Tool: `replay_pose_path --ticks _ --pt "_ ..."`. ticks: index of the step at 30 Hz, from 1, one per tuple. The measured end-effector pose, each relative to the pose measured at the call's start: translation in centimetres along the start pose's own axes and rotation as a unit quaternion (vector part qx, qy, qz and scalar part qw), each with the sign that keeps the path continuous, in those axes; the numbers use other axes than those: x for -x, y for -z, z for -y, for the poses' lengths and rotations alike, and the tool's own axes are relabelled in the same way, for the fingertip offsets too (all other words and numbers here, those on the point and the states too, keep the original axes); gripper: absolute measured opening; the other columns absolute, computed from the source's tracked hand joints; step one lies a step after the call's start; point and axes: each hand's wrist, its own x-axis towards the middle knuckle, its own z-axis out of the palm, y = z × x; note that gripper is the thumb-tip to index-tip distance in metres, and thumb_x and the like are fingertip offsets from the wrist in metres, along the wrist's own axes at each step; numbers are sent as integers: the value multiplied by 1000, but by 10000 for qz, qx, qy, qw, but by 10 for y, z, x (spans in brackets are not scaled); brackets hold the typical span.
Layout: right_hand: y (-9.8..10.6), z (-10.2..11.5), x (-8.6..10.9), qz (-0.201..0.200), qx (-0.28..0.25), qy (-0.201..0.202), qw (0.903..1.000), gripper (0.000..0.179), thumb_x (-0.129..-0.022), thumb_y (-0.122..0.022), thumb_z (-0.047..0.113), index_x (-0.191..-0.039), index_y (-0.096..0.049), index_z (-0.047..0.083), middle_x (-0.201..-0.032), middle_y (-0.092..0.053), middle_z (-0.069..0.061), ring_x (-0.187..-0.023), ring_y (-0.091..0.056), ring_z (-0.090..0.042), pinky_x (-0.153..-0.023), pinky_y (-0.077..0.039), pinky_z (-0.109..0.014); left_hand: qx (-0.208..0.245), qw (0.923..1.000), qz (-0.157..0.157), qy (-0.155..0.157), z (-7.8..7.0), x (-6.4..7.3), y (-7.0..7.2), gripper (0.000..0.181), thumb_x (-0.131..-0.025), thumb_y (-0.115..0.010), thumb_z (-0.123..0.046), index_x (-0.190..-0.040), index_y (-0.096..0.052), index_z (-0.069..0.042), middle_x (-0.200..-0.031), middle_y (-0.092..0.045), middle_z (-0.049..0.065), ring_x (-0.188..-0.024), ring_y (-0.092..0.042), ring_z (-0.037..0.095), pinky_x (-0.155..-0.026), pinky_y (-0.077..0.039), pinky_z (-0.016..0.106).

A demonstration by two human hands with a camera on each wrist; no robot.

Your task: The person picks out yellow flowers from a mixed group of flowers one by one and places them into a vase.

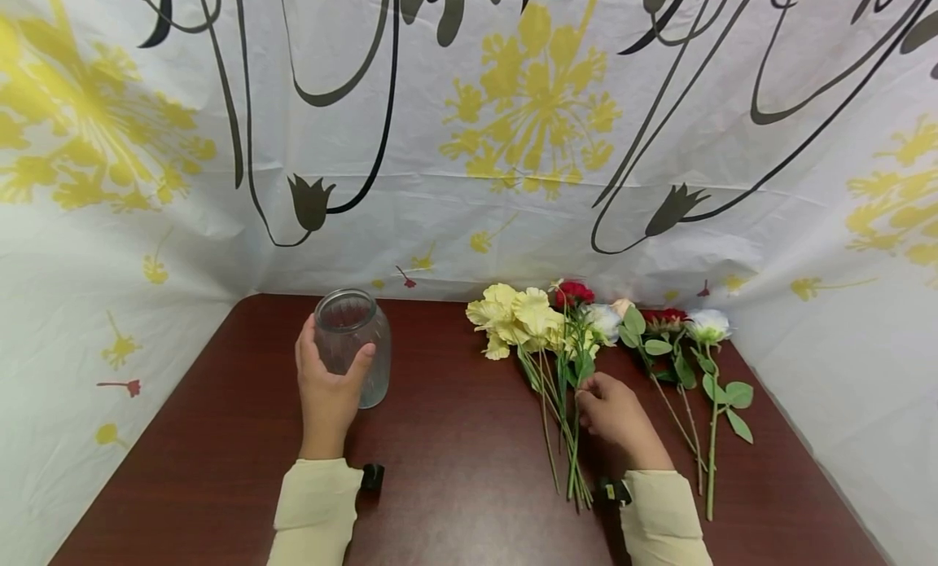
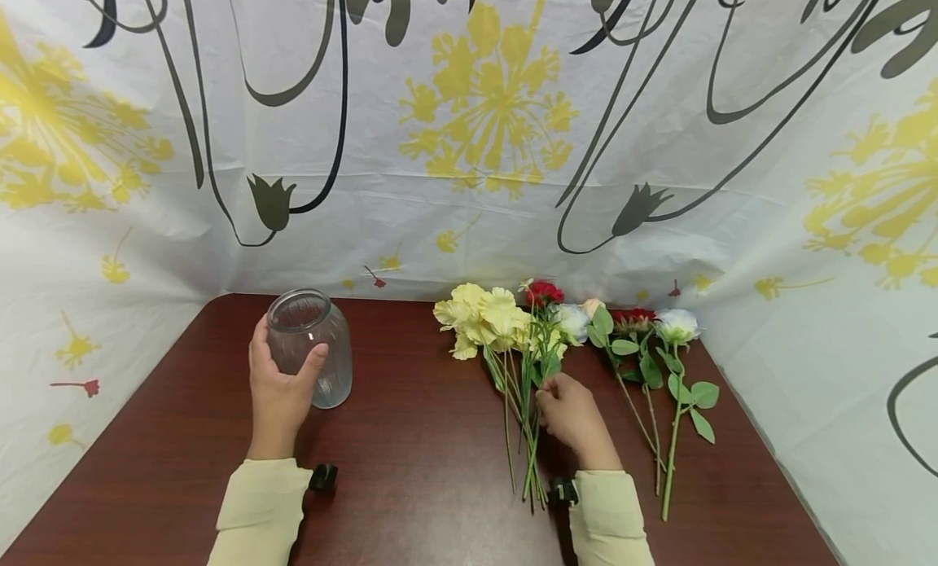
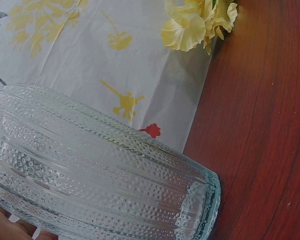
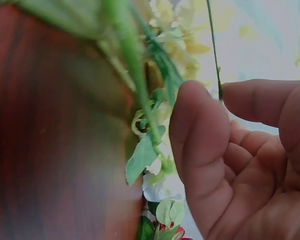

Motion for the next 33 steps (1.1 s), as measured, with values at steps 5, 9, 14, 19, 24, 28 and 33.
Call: replay_pose_path --ticks 5,9,14,19,24,28,33 --pt "4 5 2 -87 -378 82 9992 13 -102 -48 9 -106 -54 -1 -84 -60 -13 -69 -60 -23 -61 -52 -35 -15 10000 -24 -19 1 0 0 94 -83 -81 -38 -157 -25 -24 -155 -28 4 -140 -28 27 -107 -24 66" --pt "7 11 5 -162 -596 82 9981 17 -103 -47 10 -111 -53 -2 -90 -62 -15 -73 -62 -23 -63 -52 -35 -27 10000 -28 -5 1 0 1 94 -83 -81 -38 -157 -25 -24 -155 -29 4 -140 -29 27 -107 -24 66" --pt "15 15 10 -248 -649 113 9975 18 -104 -48 11 -115 -53 -2 -91 -64 -16 -75 -63 -23 -65 -53 -35 -17 10000 -1 23 0 0 1 94 -83 -80 -39 -157 -25 -24 -155 -28 4 -141 -28 26 -107 -23 66" --pt "28 17 16 -345 -357 279 9984 19 -105 -46 12 -117 -52 -1 -92 -64 -16 -77 -64 -22 -66 -53 -35 -35 10000 -4 33 -1 1 1 94 -83 -80 -39 -157 -25 -24 -156 -28 3 -141 -28 26 -108 -23 66" --pt "42 15 24 -630 213 273 9974 21 -106 -45 17 -118 -53 2 -98 -65 -16 -82 -64 -24 -68 -52 -37 -32 10000 -6 23 -1 1 1 94 -83 -81 -39 -157 -25 -24 -156 -27 3 -141 -27 26 -108 -24 65" --pt "56 11 31 -865 612 163 9942 24 -107 -44 21 -119 -53 2 -99 -65 -15 -84 -63 -24 -67 -50 -38 -19 10000 -12 31 -2 1 1 94 -83 -81 -38 -157 -25 -24 -156 -28 3 -141 -28 26 -108 -23 65" --pt "74 5 39 -1152 1044 5 9878 26 -106 -43 21 -119 -53 0 -95 -66 -15 -83 -63 -28 -63 -46 -37 -46 10000 -21 -14 -2 0 2 94 -82 -81 -38 -157 -26 -22 -155 -29 5 -140 -29 26 -108 -24 65"
